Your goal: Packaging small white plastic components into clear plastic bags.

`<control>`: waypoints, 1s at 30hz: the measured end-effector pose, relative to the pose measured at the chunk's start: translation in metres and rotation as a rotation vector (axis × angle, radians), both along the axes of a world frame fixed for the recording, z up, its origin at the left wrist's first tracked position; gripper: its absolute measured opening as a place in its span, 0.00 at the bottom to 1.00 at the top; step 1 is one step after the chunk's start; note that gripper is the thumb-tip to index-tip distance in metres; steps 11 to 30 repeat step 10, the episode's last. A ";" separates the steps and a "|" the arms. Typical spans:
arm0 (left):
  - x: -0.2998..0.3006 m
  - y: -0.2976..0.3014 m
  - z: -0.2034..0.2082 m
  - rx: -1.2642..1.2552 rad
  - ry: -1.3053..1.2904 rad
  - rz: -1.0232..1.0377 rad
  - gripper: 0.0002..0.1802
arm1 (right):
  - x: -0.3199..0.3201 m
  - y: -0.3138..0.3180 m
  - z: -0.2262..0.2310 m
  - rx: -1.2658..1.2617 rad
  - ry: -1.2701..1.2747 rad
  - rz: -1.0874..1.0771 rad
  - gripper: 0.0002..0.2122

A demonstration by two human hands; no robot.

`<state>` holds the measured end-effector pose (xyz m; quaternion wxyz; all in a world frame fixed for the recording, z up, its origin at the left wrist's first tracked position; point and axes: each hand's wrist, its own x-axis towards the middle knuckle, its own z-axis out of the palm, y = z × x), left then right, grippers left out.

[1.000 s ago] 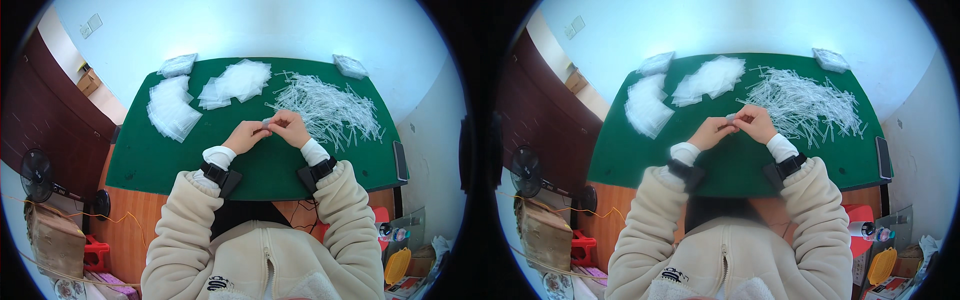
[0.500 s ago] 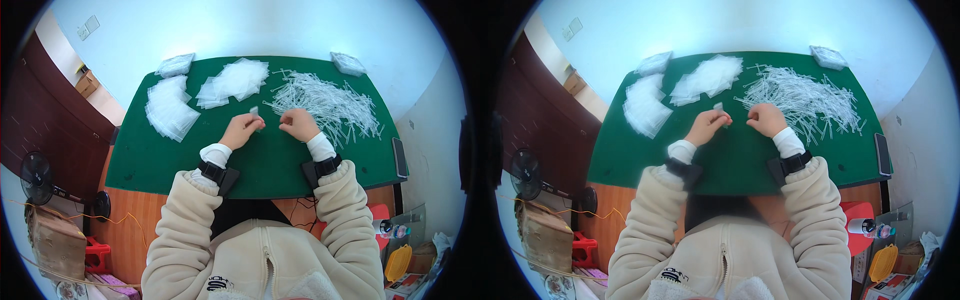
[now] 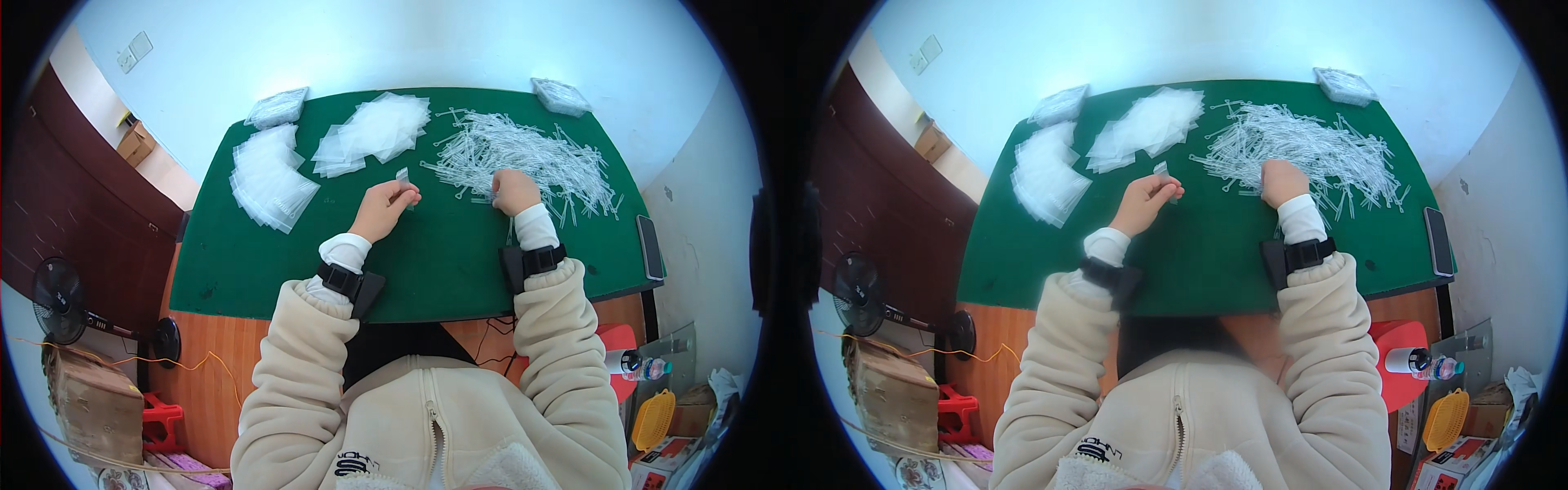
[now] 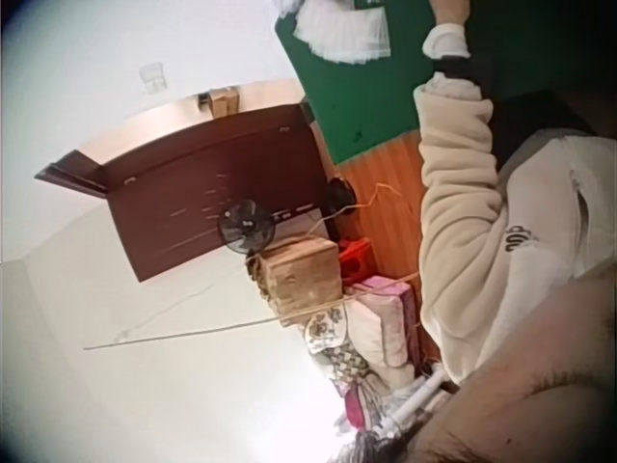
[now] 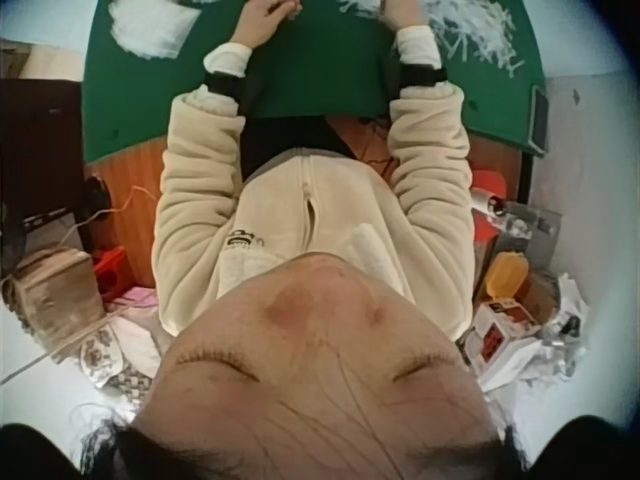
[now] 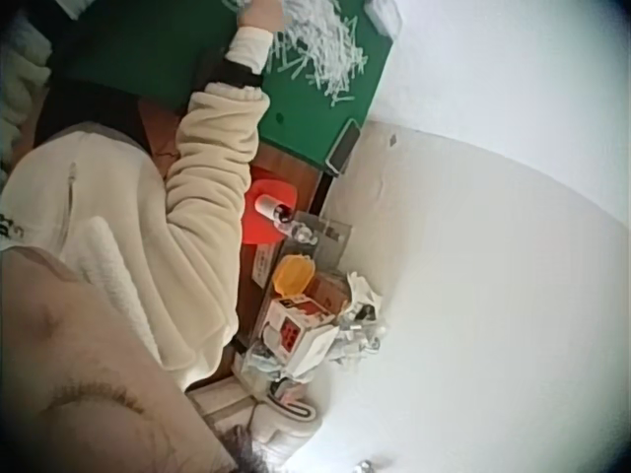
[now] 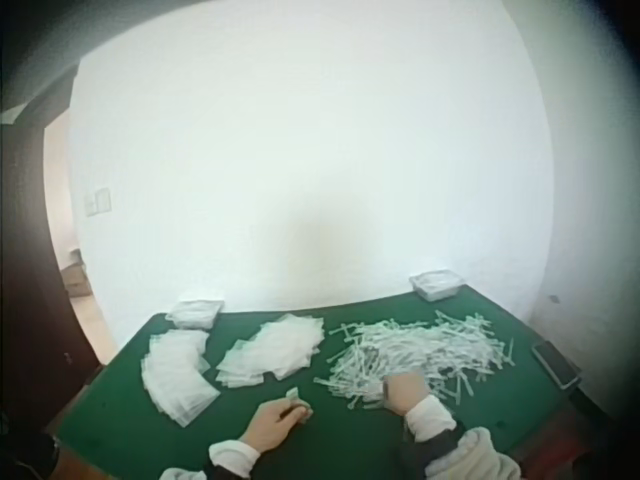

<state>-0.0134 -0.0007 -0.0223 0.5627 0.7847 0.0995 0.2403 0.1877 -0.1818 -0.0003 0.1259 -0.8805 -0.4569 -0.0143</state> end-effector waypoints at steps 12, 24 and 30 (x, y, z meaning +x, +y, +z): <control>-0.002 0.003 -0.003 -0.085 -0.035 -0.046 0.11 | -0.012 0.033 -0.013 0.450 0.255 0.353 0.07; -0.002 0.003 -0.003 -0.085 -0.035 -0.046 0.11 | -0.012 0.033 -0.013 0.450 0.255 0.353 0.07; -0.002 0.003 -0.003 -0.085 -0.035 -0.046 0.11 | -0.012 0.033 -0.013 0.450 0.255 0.353 0.07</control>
